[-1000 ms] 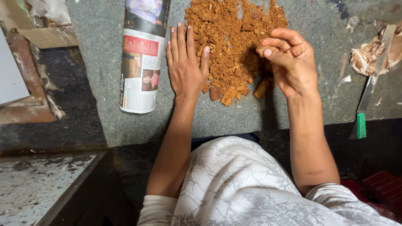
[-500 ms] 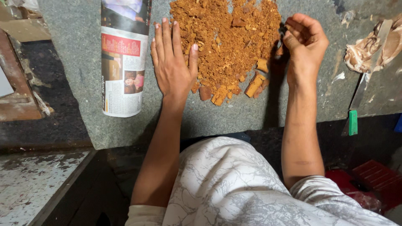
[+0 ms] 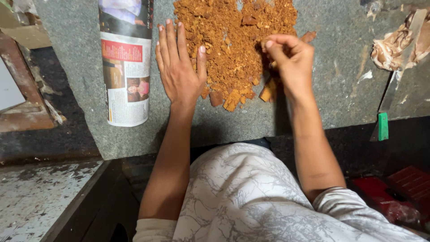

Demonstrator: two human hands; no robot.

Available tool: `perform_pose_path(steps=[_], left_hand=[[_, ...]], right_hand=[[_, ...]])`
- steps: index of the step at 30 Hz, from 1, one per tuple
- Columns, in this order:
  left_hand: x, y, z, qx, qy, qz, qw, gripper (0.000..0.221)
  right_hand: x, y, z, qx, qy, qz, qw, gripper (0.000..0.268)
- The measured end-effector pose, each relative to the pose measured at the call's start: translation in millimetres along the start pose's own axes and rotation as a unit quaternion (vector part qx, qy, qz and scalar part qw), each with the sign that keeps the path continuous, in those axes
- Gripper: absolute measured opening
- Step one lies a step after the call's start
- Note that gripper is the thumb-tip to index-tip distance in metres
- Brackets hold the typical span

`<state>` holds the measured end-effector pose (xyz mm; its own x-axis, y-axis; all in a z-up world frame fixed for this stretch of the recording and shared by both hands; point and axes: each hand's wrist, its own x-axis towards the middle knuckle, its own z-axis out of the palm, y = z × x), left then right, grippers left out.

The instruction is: The person picks up a tray of broken pastry pieces from atop a machine, brings it to a counter, and crumbles the pieces by hand into a fine powder. They then use a newspaper to roll the powder into a cylindrical shape and apply a layer of cream or frosting to the outside using a knife.

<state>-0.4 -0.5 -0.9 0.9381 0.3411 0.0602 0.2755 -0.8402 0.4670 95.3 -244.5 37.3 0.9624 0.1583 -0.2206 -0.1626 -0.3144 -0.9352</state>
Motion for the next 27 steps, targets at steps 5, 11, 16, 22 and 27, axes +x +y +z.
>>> perform_pose_path(steps=[5, 11, 16, 22, 27], left_hand=[[1, 0, 1, -0.001, 0.005, 0.002, 1.000, 0.064], [1, -1, 3, 0.003, 0.012, 0.002, 1.000, 0.064], [-1, -2, 1, -0.002, 0.024, 0.007, 1.000, 0.064], [-4, -9, 7, -0.032, 0.041, 0.022, 0.998, 0.079], [10, -12, 14, -0.121, 0.047, 0.065, 0.989, 0.089]], right_hand=[[-12, -28, -25, 0.242, -0.061, 0.101, 0.963, 0.011], [-23, -57, -23, 0.287, -0.110, 0.113, 0.945, 0.015], [-28, -57, -24, 0.237, -0.118, 0.073, 0.962, 0.009], [-26, -39, -28, -0.282, -0.100, -0.115, 0.947, 0.040], [-5, 1, -61, -0.324, -0.047, -0.136, 0.935, 0.061]])
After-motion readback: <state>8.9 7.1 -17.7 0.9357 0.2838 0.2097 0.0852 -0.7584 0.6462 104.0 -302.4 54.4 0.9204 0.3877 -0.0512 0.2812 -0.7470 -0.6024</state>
